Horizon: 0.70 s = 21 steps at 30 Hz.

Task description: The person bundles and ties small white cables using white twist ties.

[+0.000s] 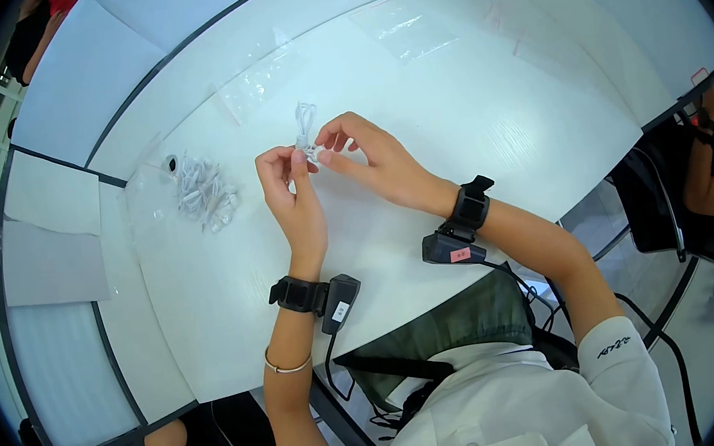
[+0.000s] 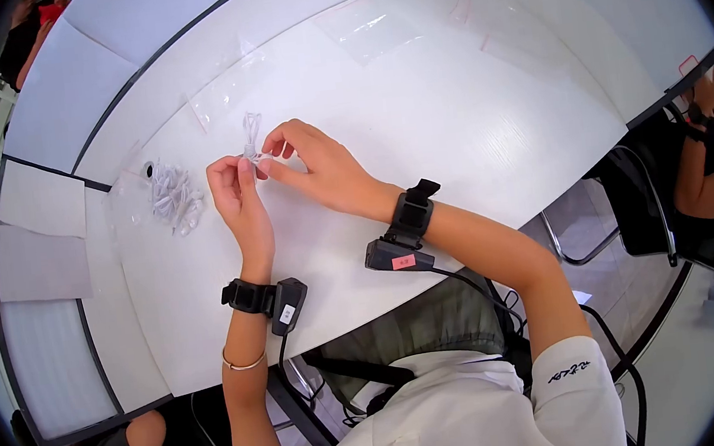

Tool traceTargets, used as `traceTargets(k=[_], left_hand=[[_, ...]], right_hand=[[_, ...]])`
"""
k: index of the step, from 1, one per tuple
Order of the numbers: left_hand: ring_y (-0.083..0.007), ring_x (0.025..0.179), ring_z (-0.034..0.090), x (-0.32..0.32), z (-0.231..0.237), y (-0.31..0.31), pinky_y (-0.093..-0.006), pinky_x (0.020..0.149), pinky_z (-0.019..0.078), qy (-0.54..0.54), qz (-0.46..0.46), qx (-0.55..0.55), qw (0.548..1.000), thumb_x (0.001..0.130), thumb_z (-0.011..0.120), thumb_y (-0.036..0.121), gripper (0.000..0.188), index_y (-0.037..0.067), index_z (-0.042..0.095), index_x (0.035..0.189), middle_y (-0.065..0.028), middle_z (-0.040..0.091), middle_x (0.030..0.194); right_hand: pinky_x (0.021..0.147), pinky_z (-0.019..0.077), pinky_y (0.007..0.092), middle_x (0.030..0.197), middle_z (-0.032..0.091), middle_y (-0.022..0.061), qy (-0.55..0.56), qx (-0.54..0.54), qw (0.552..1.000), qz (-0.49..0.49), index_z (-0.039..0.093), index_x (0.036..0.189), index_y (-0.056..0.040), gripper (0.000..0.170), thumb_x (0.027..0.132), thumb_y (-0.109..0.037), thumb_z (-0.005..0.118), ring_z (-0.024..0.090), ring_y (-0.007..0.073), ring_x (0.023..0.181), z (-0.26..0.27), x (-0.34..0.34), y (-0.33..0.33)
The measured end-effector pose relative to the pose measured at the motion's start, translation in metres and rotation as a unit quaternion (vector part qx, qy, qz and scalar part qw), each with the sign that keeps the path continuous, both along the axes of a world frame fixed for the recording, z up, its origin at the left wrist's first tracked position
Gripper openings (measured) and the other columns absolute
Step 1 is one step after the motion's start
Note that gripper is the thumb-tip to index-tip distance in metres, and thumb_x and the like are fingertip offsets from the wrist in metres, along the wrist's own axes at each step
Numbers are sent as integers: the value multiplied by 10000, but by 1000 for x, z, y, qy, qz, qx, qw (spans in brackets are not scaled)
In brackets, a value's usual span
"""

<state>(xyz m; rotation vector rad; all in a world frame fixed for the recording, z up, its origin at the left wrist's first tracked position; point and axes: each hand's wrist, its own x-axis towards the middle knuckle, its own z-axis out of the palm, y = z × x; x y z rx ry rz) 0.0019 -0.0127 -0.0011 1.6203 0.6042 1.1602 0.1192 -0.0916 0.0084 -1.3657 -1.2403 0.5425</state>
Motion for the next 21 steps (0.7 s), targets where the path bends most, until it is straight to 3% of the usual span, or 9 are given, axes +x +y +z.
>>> traceTargets(k=[3,15,21], left_hand=[[-120,782,537,0,7,-3,-241,741,412,0,-9,-4,1000,906,533,128,148,26,460,982,-57,523,896],[-125,903,532,0,10,-2,-254,830,412,-23,-122,-116,985,858,579,55,217,5,483,1046,-62,541,993],[-128,943,527,-1,4,0,-259,833,413,-20,-86,-60,994,843,590,46,228,3,493,1046,-59,541,1010]], right_hand=[[848,394,319,1044,519,45,-54,37,998,-20,506,1055,-69,283,843,-227,605,493,171,989,-5,1,3],[812,435,311,905,596,83,-38,25,999,-19,535,971,-36,209,820,-165,601,550,204,833,-6,11,5],[805,454,297,885,601,91,-38,32,999,-8,529,953,-15,186,842,-155,582,566,183,793,-6,14,6]])
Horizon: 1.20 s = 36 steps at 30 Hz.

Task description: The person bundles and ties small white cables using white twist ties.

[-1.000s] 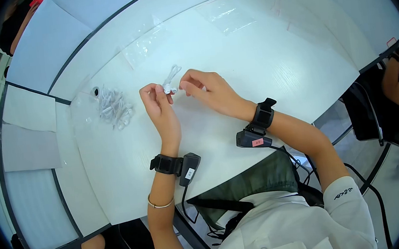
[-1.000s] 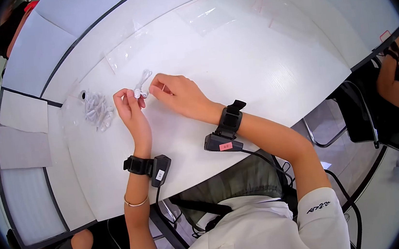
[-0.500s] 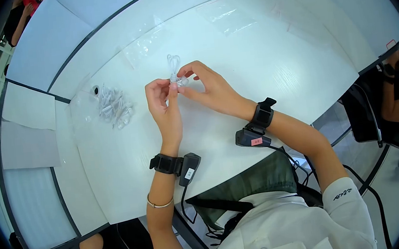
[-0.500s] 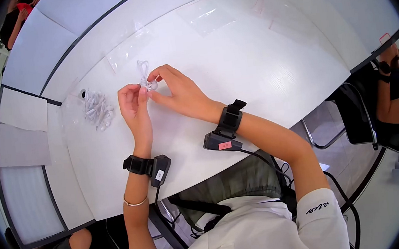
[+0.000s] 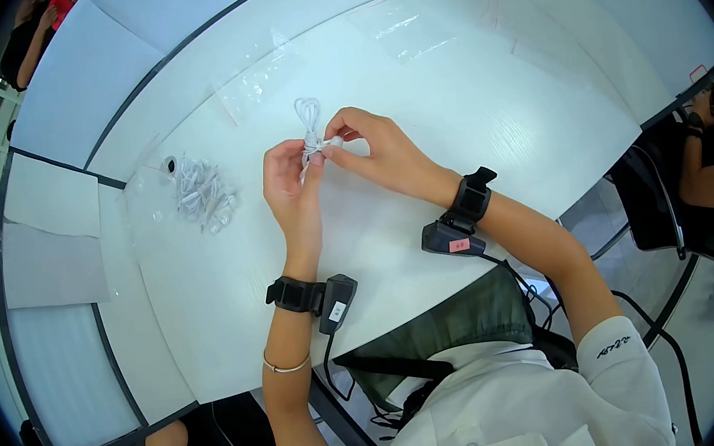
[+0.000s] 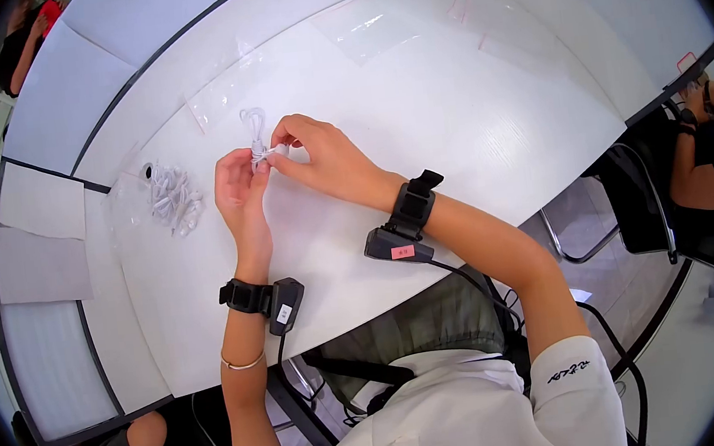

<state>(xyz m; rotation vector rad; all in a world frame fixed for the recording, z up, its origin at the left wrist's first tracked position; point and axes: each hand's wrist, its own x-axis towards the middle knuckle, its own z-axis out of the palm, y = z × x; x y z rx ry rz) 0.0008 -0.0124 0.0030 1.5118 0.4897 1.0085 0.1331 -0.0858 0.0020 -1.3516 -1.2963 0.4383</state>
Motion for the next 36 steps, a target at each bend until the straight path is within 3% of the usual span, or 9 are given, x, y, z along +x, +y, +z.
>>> traceTargets(k=[8,15,20,23,26,29,30,36], left_hand=[[-130,912,543,1,7,-3,-269,828,418,5,5,-56,998,837,595,46,239,4,501,1052,-63,548,1000],[-125,863,565,-1,2,-1,-260,796,420,10,5,-43,999,829,589,28,262,-5,499,1072,-71,579,988],[-123,934,551,0,0,0,-246,819,411,5,-31,-100,994,841,561,20,278,-15,486,1106,-67,576,1000],[-126,977,541,-1,-5,2,-239,837,404,9,-43,-102,994,855,539,22,268,-13,478,1113,-63,564,1025],[-125,999,528,-1,-11,4,-248,874,390,19,-38,-88,995,866,511,20,258,-12,476,1120,-67,544,1089],[-125,994,524,-2,-9,3,-253,879,395,70,-32,-56,995,877,494,26,249,-2,464,1123,-62,527,1101],[-101,893,545,0,-6,0,-226,731,427,56,-26,-43,997,892,474,33,206,-1,448,1094,-52,519,1021],[-102,735,466,0,-10,1,-234,669,381,68,-63,-83,992,891,416,22,221,32,358,1104,-49,493,903]], right_hand=[[672,444,277,807,575,72,34,-43,998,35,522,950,-4,164,884,-153,533,533,144,680,2,-3,-2],[662,434,276,777,570,68,38,-61,997,42,529,938,-8,166,889,-166,528,519,143,658,-1,-1,0],[652,428,279,740,567,72,38,-71,996,49,531,939,-12,180,895,-186,517,512,146,647,-3,-1,0],[579,414,324,683,557,111,43,-47,997,33,545,916,-28,187,858,-205,526,509,209,607,-6,-3,2],[638,434,284,704,554,84,13,-70,997,41,543,924,-11,184,880,-190,531,507,161,630,-3,-1,0],[627,438,286,696,554,88,6,-71,997,28,548,919,-9,186,873,-190,538,507,167,620,-5,-1,1],[622,440,286,693,558,89,10,-74,997,30,548,920,-8,193,869,-194,540,508,168,614,-4,-1,0],[603,415,281,679,568,84,12,-85,994,63,533,898,-20,163,860,-178,518,501,155,624,-2,-1,-1]])
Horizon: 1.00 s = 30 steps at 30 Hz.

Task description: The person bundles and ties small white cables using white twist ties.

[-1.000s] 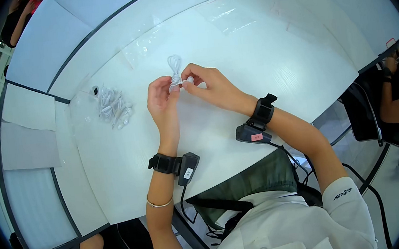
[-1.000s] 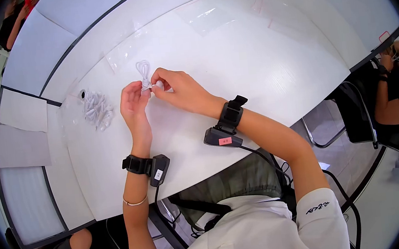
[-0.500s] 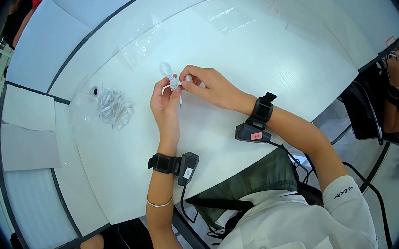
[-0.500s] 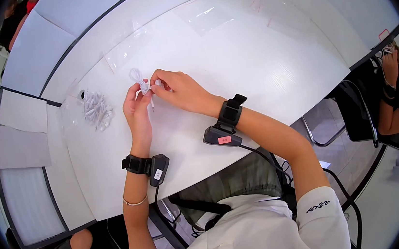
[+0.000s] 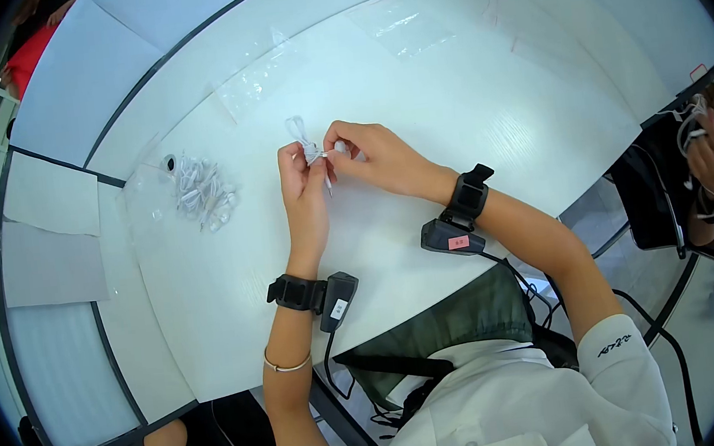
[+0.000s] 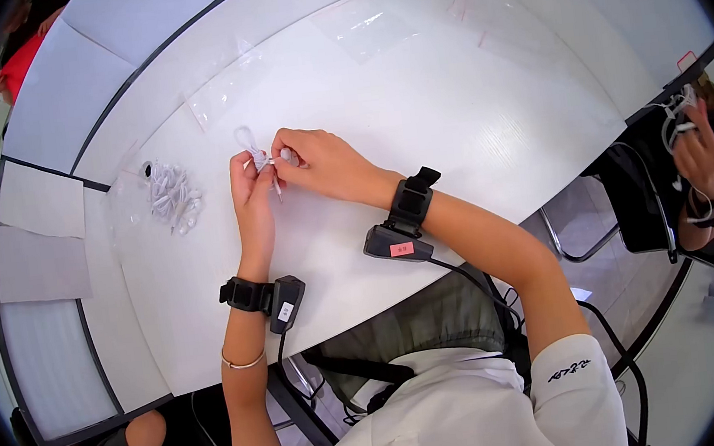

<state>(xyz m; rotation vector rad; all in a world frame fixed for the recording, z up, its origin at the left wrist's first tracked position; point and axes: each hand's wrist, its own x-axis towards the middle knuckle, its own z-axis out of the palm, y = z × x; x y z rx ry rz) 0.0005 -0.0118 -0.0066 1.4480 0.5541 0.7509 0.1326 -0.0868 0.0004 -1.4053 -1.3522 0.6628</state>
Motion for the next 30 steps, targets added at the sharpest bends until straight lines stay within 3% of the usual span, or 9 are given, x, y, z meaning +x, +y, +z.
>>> traceTargets(k=[11,19,30], left_hand=[[-79,666,396,-1,5,-1,-209,633,328,12,45,-11,999,839,435,51,290,30,392,1125,-20,503,834],[-70,680,384,-1,5,1,-206,652,322,0,24,10,1000,847,429,134,234,28,530,1030,3,501,830],[-84,771,475,1,6,-1,-221,706,366,-5,36,17,999,874,474,96,181,5,502,1029,-19,531,868]], right_hand=[[576,381,289,676,516,78,-5,-9,1000,9,513,946,-30,174,852,-177,501,454,166,609,4,-3,-3],[582,394,303,709,556,90,-6,-1,1000,3,527,975,-20,216,846,-190,492,486,188,617,1,-2,-1],[571,404,313,709,564,107,-30,3,999,-25,546,929,-11,224,847,-212,492,500,200,606,0,-1,-1]])
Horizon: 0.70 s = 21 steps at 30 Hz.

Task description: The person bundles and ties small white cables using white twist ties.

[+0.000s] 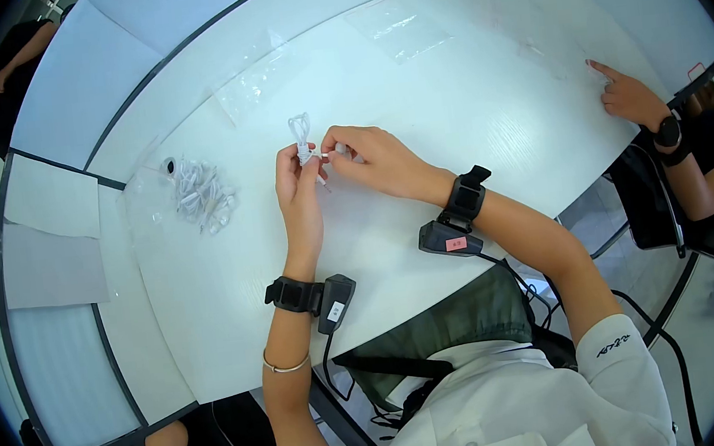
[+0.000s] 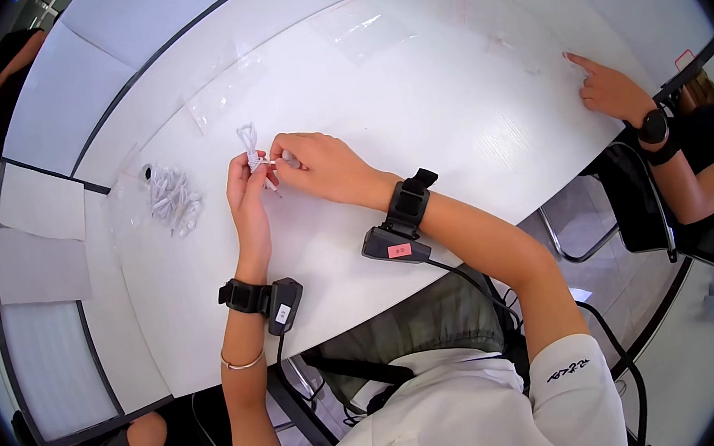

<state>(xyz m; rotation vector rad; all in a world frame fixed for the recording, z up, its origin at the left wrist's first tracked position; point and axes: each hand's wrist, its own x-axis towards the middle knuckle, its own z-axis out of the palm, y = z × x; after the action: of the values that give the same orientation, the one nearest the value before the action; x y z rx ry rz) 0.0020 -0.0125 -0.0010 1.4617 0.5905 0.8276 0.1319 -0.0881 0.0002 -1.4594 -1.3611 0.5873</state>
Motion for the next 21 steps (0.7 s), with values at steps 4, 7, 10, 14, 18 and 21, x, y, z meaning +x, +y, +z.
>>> traceTargets(k=[4,7,10,14,18,21], left_hand=[[-96,765,494,1,-1,0,-227,717,374,-12,-13,-4,1000,856,502,74,187,1,475,1026,-38,546,877],[-113,747,505,0,1,0,-246,697,392,-15,-29,-7,999,855,513,49,201,10,443,1039,-54,532,878],[-117,763,514,-3,6,-1,-252,698,393,-3,-43,-15,999,852,516,47,199,20,429,1029,-51,539,839],[-85,692,417,-3,2,0,-225,657,343,-10,-44,-19,999,846,535,84,237,39,424,1051,-32,518,837],[-77,687,380,-3,1,0,-217,650,317,-17,-28,-27,999,832,503,83,257,25,452,1078,-17,484,841],[-75,685,372,-3,2,2,-215,644,305,-32,-44,-30,998,817,465,86,265,7,479,1070,-5,452,807]], right_hand=[[553,376,311,693,544,106,-16,15,1000,-16,534,890,-5,210,843,-203,478,460,195,582,-1,1,0],[534,356,318,663,528,109,2,-5,1000,-13,532,879,-6,210,850,-201,460,447,194,558,-1,1,0],[524,345,326,638,516,114,21,-40,999,0,530,876,-4,221,861,-205,440,432,192,537,3,-1,-2],[518,339,326,610,494,116,16,-37,999,-9,532,869,2,238,875,-212,426,419,192,519,-2,1,0],[509,331,315,597,495,105,11,-43,999,-8,546,856,-3,280,899,-258,440,415,184,504,4,-1,-2],[500,326,302,609,525,89,1,-51,999,6,558,846,-12,301,908,-289,461,415,168,498,6,-1,-1]])
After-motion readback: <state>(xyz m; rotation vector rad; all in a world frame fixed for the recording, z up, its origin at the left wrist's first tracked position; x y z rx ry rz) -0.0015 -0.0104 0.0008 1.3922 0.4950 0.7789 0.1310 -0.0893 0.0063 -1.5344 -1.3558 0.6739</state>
